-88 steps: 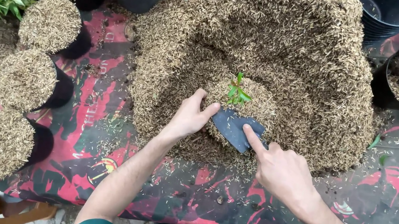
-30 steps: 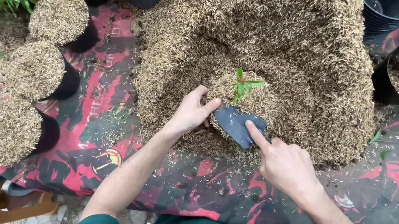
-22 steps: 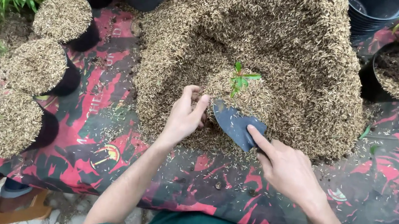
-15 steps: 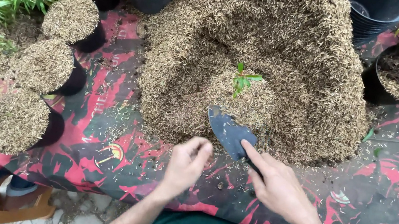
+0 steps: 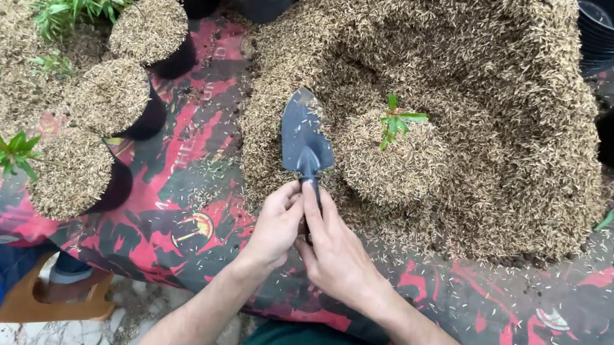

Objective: Planting a small seedling into a pot using potting medium and a hand trowel.

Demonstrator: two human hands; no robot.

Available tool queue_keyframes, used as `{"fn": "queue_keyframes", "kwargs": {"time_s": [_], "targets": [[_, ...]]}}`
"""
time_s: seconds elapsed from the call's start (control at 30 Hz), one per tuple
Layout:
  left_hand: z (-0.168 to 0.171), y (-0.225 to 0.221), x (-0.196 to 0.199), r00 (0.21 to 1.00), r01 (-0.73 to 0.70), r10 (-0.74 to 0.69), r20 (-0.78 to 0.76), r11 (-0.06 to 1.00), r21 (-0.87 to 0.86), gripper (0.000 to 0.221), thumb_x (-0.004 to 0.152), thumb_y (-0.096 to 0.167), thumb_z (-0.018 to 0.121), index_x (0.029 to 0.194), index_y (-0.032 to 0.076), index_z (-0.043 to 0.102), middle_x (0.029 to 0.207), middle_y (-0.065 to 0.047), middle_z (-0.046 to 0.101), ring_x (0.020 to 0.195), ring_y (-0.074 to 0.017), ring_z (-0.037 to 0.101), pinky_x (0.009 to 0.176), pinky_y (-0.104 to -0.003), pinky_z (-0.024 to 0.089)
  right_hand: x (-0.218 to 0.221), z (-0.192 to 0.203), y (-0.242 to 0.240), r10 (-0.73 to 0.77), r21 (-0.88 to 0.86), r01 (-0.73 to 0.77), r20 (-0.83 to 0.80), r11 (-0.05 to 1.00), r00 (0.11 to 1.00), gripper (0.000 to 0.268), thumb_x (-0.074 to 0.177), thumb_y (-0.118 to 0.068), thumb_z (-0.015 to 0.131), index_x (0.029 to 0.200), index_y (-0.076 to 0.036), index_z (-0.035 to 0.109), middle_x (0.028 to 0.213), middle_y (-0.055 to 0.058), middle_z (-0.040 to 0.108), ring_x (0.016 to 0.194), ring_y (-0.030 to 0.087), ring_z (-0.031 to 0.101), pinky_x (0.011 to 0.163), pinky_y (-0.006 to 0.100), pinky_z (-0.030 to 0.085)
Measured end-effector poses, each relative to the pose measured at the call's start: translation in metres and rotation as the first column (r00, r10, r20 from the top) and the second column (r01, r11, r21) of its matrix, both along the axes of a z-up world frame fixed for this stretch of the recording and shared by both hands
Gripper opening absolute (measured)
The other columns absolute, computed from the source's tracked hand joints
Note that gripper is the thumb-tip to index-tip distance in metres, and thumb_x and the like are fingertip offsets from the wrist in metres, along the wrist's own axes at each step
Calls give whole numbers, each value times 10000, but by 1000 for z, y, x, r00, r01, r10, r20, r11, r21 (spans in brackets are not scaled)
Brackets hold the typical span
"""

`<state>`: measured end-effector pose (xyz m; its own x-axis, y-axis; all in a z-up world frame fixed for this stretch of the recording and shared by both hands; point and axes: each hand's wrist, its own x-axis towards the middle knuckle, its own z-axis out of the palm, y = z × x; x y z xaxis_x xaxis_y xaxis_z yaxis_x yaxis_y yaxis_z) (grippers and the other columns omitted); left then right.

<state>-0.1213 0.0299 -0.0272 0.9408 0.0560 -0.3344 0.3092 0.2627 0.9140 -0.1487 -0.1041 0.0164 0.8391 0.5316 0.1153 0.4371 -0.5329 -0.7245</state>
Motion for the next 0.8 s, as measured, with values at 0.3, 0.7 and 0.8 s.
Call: {"fn": "queue_keyframes", "kwargs": {"time_s": [0.3, 0.7, 0.8], "targets": [[24, 63, 47, 902, 424, -361, -235, 648, 633, 291, 1097, 222, 405, 832, 134, 488, 670, 32, 498, 536, -109, 417, 469, -333, 355, -13, -3, -100, -98, 97, 75, 253, 992, 963, 490, 958, -107, 634, 1433, -51, 529, 1319, 128, 695, 1175, 257, 707, 1055, 368, 553], [66, 35, 99, 714, 700, -424, -557, 408, 586, 381, 1126, 202, 288, 1062, 25, 619, 692, -1, 550, 437, -55, 380, 346, -213, 333, 16, -15, -172, -477, 232, 440, 133, 867, 869, 334, 972, 31, 605, 1304, 25, 648, 1092, 149, 750, 878, 205, 755, 842, 289, 630], [45, 24, 119, 738, 675, -438, -514, 488, 553, 380, 1113, 166, 299, 1001, 26, 634, 722, -19, 568, 476, -47, 377, 398, -197, 320, 28, -24, -169, -519, 230, 488, 98, 842, 849, 329, 974, 34, 602, 1300, 22, 650, 1098, 155, 750, 877, 207, 749, 788, 290, 628]]}}
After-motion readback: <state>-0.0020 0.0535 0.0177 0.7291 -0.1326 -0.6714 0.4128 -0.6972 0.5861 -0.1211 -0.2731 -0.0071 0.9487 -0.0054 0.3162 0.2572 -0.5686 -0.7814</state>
